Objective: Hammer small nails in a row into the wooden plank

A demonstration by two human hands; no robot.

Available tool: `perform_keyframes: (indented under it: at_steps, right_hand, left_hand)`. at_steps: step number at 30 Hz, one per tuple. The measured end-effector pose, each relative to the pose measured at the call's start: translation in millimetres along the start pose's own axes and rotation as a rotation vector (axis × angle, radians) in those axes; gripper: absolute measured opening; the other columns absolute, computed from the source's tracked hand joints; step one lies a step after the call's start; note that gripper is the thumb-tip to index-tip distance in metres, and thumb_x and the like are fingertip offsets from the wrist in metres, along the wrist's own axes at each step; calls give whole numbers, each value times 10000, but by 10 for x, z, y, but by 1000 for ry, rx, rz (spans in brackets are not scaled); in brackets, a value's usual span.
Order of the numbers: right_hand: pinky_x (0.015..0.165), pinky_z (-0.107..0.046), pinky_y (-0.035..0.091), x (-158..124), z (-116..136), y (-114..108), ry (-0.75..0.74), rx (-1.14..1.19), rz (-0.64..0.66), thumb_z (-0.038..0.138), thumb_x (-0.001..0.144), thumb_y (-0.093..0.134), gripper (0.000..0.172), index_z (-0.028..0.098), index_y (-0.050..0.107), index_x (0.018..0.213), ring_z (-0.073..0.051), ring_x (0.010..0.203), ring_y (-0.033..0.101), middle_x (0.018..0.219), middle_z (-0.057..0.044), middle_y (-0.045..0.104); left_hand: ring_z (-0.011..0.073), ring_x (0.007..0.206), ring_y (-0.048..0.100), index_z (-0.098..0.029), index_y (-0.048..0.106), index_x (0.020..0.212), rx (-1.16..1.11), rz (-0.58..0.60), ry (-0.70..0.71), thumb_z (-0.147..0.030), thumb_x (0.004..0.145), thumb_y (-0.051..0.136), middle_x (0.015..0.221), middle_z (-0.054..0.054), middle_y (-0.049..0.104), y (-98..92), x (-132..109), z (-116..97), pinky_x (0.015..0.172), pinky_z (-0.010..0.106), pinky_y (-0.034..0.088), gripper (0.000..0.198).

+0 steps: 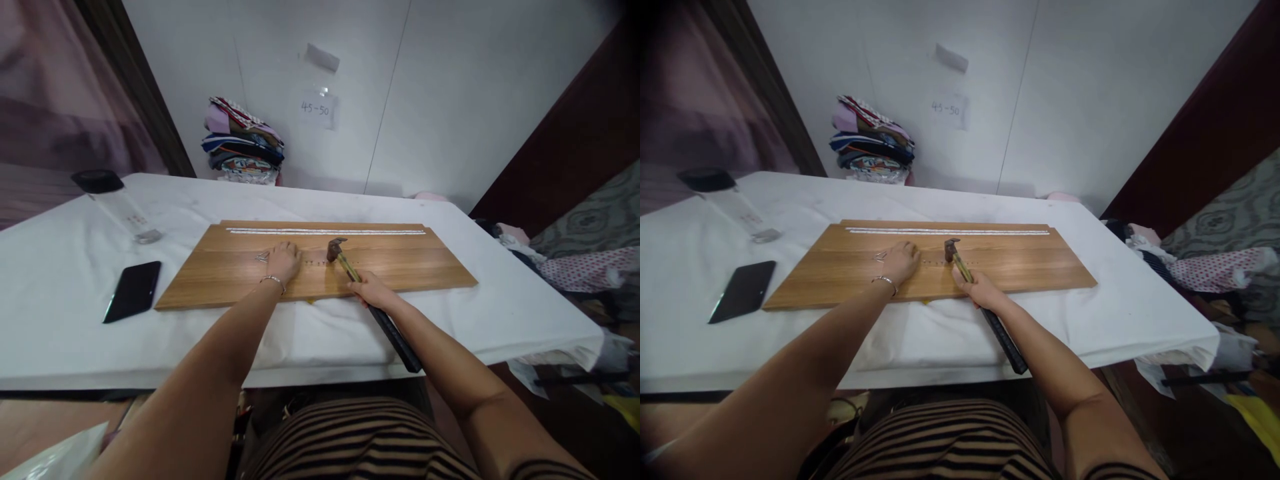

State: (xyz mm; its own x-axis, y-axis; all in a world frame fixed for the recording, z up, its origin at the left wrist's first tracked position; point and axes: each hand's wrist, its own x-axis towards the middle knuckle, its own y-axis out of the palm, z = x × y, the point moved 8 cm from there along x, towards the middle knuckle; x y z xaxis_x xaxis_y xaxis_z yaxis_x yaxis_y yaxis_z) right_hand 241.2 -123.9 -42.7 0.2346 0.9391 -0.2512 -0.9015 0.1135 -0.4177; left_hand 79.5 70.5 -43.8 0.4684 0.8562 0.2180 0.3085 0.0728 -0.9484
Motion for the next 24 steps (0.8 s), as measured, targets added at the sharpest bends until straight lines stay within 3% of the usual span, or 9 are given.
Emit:
perform_keyframes:
  at_steps: [24]
  right_hand:
    - [374,-218,315,-24,103,9,-7,-21,6,155,903,566,202,248,437,778,-111,347,414,429,97,448]
  left_hand:
    - [334,1241,565,-174,676,1109,42,8,37,-317,986,389,1267,170,666,-6,-2,-29,1053,475,415,343]
